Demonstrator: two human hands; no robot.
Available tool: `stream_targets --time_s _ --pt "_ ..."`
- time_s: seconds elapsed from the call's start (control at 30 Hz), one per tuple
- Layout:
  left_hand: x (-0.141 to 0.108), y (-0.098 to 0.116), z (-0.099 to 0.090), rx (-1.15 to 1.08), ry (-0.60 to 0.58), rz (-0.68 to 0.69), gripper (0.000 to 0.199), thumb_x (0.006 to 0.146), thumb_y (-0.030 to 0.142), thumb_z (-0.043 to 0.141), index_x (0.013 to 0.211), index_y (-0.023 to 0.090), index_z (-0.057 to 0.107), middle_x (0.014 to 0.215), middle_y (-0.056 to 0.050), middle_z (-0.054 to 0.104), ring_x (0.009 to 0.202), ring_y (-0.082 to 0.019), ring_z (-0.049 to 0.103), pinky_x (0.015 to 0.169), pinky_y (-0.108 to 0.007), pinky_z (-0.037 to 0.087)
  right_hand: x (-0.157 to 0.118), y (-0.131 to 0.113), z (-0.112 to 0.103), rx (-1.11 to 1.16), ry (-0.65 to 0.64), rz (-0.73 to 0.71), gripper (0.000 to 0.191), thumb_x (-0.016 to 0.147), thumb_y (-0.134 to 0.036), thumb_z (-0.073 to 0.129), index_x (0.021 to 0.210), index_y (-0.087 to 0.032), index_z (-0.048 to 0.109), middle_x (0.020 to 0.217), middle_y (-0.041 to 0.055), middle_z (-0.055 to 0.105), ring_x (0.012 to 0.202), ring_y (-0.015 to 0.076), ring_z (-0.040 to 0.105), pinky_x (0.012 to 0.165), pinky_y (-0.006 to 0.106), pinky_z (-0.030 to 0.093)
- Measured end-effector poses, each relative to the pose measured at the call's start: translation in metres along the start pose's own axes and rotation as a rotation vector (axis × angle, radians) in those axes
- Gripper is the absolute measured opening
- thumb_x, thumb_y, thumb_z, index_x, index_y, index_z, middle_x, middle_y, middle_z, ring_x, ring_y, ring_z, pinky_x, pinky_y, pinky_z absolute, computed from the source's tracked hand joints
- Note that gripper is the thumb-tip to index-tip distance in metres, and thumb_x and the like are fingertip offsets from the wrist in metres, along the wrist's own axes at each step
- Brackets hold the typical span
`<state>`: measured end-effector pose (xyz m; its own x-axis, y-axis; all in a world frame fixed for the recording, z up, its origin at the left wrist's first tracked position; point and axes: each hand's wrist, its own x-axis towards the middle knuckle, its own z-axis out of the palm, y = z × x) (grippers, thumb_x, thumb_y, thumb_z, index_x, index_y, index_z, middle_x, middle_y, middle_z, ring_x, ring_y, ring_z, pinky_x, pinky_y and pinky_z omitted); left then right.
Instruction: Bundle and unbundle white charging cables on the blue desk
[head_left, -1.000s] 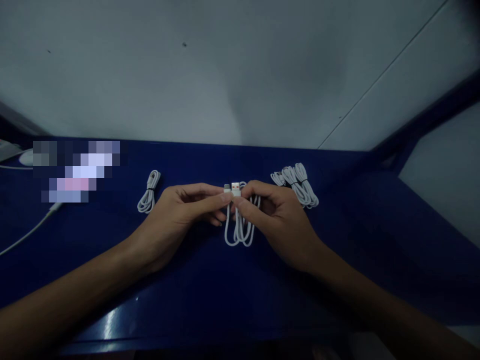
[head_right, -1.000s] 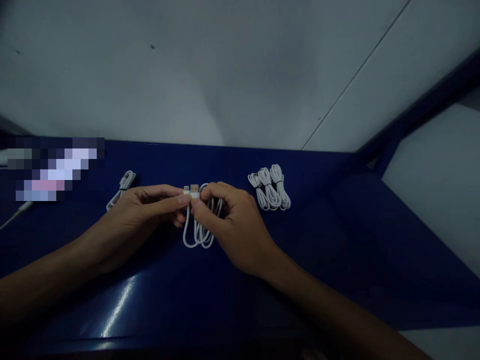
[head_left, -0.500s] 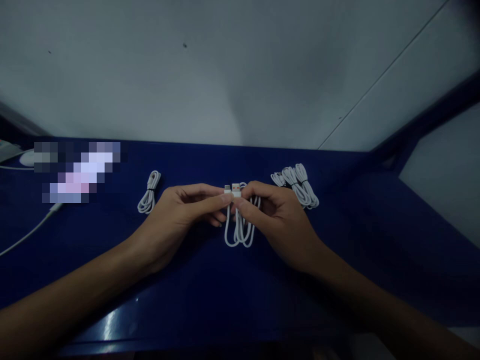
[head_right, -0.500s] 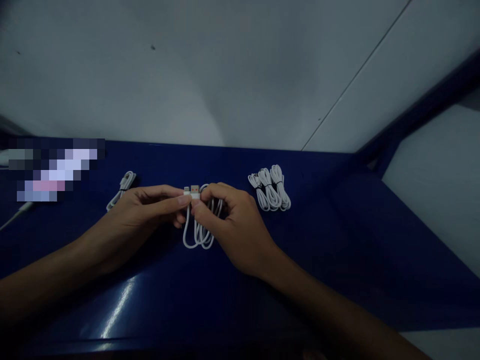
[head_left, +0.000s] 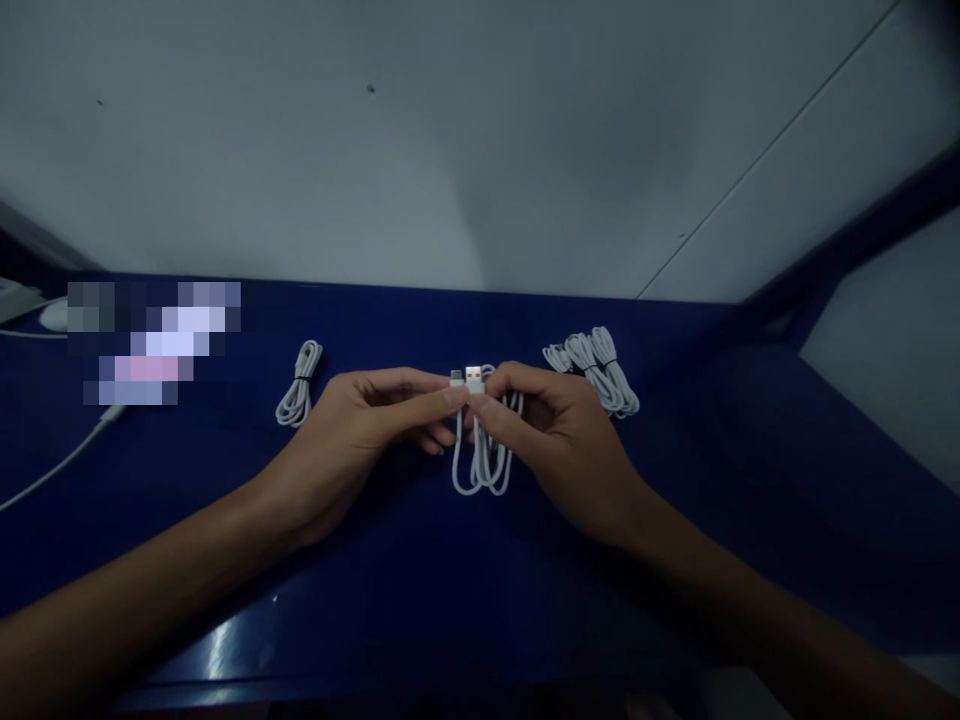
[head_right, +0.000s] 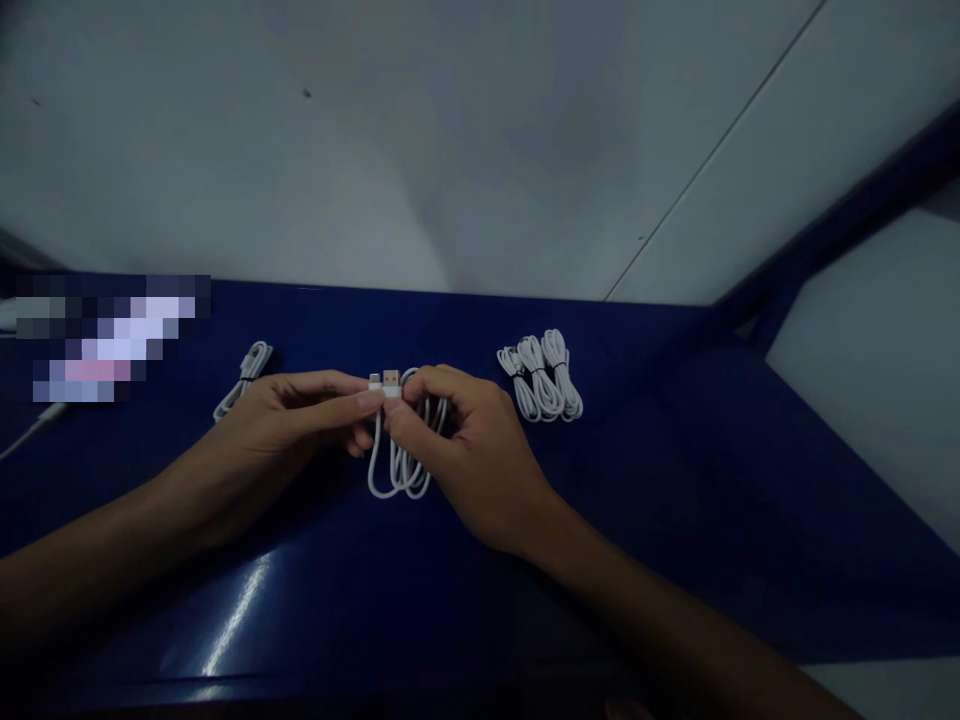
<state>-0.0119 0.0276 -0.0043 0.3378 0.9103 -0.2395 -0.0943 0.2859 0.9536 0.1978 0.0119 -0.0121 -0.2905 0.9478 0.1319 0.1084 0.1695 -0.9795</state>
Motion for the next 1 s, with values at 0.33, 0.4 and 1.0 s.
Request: stream_targets --time_s 0.33,0.4,1.0 --pt "0.0013 -0.0015 -0.0018 0.005 -0.003 -0.009 0.007 0.094 0.025 0.084 0.098 0.023 0.09 0.088 -0.005 0.082 0.078 -0.013 0.07 0.078 -0.023 0.057 0.0014 -0.0016 -0.0002 -0.015 -0.006 0.016 0.022 0.106 -0.035 0.07 0.088 -0.022 0.075 0.078 -0.0007 0.067 0.066 0.0139 0.056 0.06 0.03 0.045" --pt "0.0014 -0.0018 -0.0018 0.008 -0.006 -0.006 0.007 0.094 0.025 0.084 0.097 0.022 0.09 0.089 -0.006 0.082 0.078 -0.013 0.07 0.078 -0.023 0.057 0.0015 -0.0008 -0.0006 0.006 -0.02 0.02 0.023 0.106 -0.036 0.069 0.089 -0.022 0.075 0.079 0.0 0.069 0.068 0.0145 0.059 0.061 0.031 0.047" --pt "-0.0001 -0.0007 -0.0016 0.005 0.002 -0.009 0.01 0.093 0.027 0.086 0.099 0.022 0.09 0.089 -0.007 0.082 0.077 -0.015 0.07 0.077 -0.026 0.057 0.0016 -0.0003 -0.0005 0.034 -0.037 0.033 0.023 0.106 -0.036 0.069 0.089 -0.022 0.075 0.08 0.0008 0.07 0.07 0.0156 0.062 0.063 0.031 0.05"
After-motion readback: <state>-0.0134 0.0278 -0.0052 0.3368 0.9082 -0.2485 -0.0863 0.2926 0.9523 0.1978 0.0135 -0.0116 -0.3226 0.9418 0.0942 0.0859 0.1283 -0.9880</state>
